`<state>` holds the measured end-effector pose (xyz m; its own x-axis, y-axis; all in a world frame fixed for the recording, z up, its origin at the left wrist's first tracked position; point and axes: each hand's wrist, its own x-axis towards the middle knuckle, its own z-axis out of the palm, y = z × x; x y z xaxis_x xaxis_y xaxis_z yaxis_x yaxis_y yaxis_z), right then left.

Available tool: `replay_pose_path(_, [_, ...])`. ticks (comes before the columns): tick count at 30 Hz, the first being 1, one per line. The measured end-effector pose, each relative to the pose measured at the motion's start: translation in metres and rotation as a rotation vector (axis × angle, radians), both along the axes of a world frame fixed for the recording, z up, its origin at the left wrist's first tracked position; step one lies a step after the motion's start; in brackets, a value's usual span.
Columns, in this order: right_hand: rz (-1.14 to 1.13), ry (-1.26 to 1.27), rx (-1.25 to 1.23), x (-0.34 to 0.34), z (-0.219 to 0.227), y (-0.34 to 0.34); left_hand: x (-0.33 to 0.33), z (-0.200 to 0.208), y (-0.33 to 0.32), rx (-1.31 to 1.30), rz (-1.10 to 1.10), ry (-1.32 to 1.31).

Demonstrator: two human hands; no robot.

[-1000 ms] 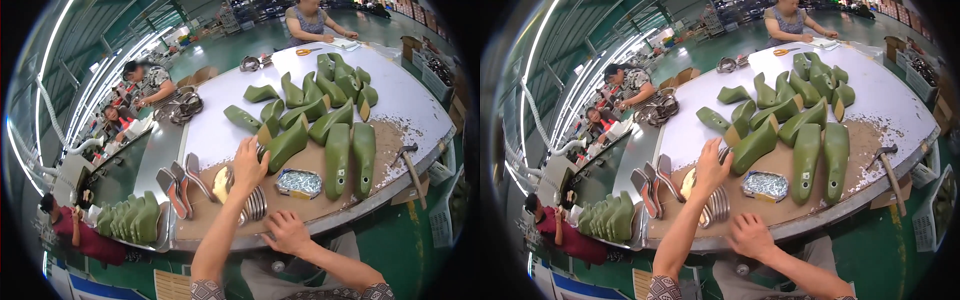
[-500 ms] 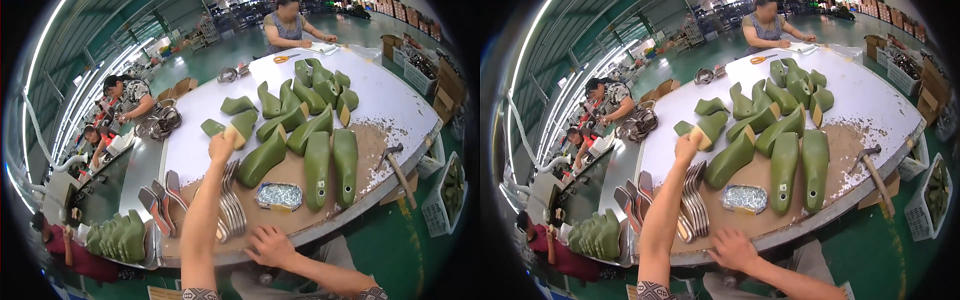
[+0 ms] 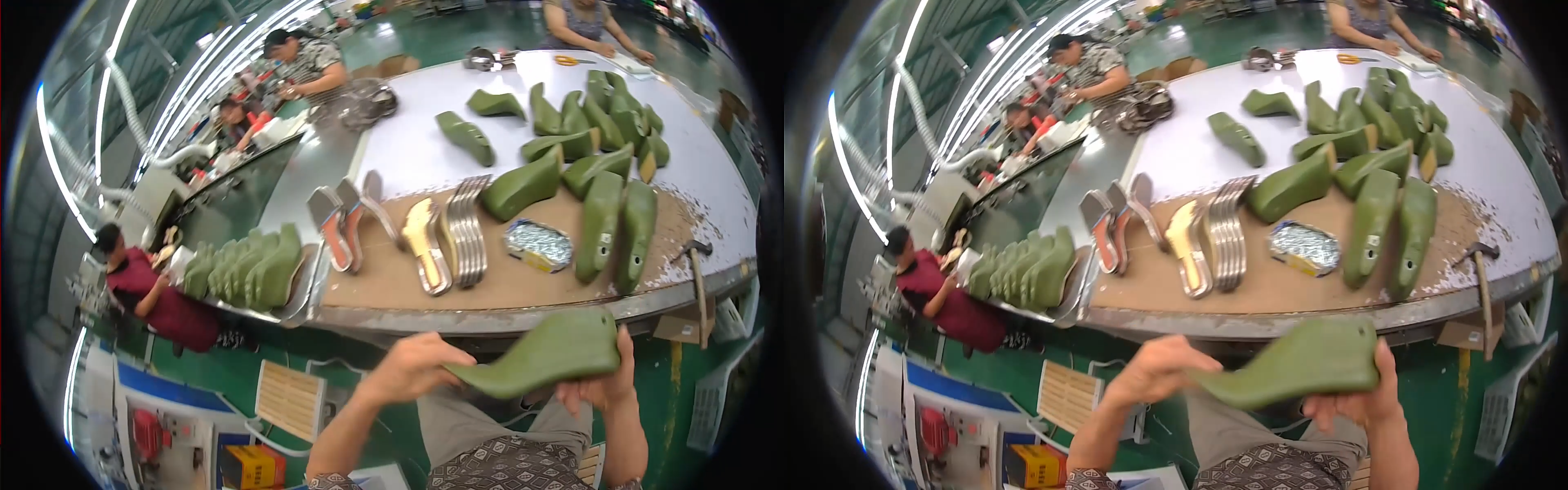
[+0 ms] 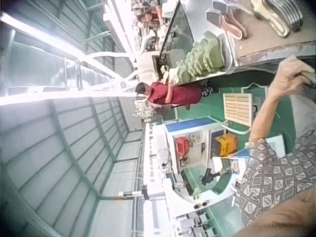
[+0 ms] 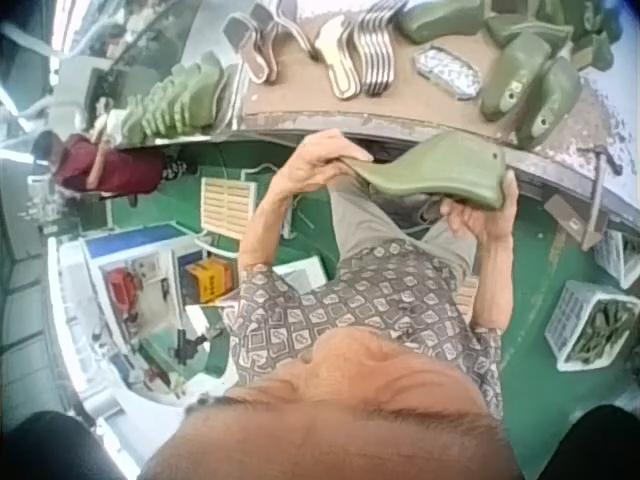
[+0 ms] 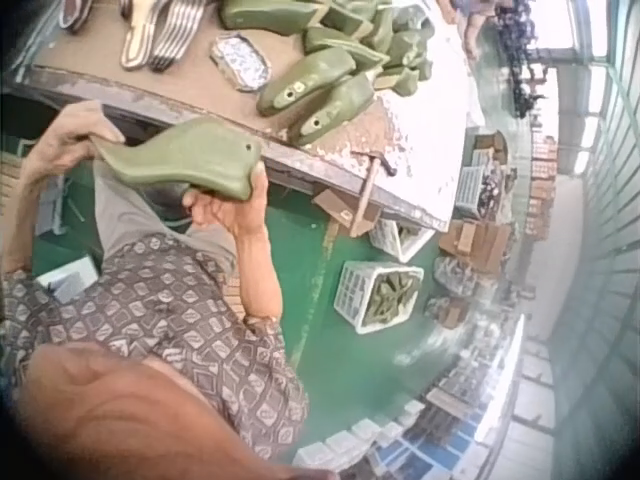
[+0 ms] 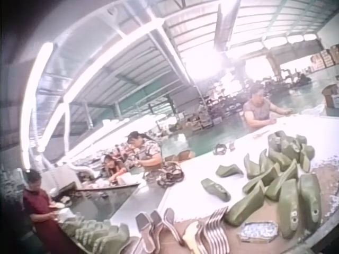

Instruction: Using a hammer to secure soles to green plastic shoe lasts in a factory environment.

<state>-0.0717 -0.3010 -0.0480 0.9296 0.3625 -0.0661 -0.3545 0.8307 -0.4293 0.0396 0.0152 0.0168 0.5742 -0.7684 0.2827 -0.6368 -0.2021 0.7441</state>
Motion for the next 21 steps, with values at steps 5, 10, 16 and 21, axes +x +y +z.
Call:
replay_pose_path(5, [-0.019,0.157,-0.269,-0.073,-0.039,0.006,-0.028,-0.009,0.007,0.100,-0.033,-0.095])
replay_pose_path(10, [-0.366,0.048,-0.422,-0.106,-0.033,0.039,0.103,-0.037,0.056,-0.111,0.933,-0.229])
replay_pose_path(16, [-0.516,0.045,-0.082,-0.156,-0.036,0.033,0.195,-0.067,0.118,0.385,1.419,0.121])
replay_pose_path(21, [-0.629,0.030,-0.136,-0.185,-0.061,0.017,0.191,-0.048,0.115,0.349,1.449,0.028])
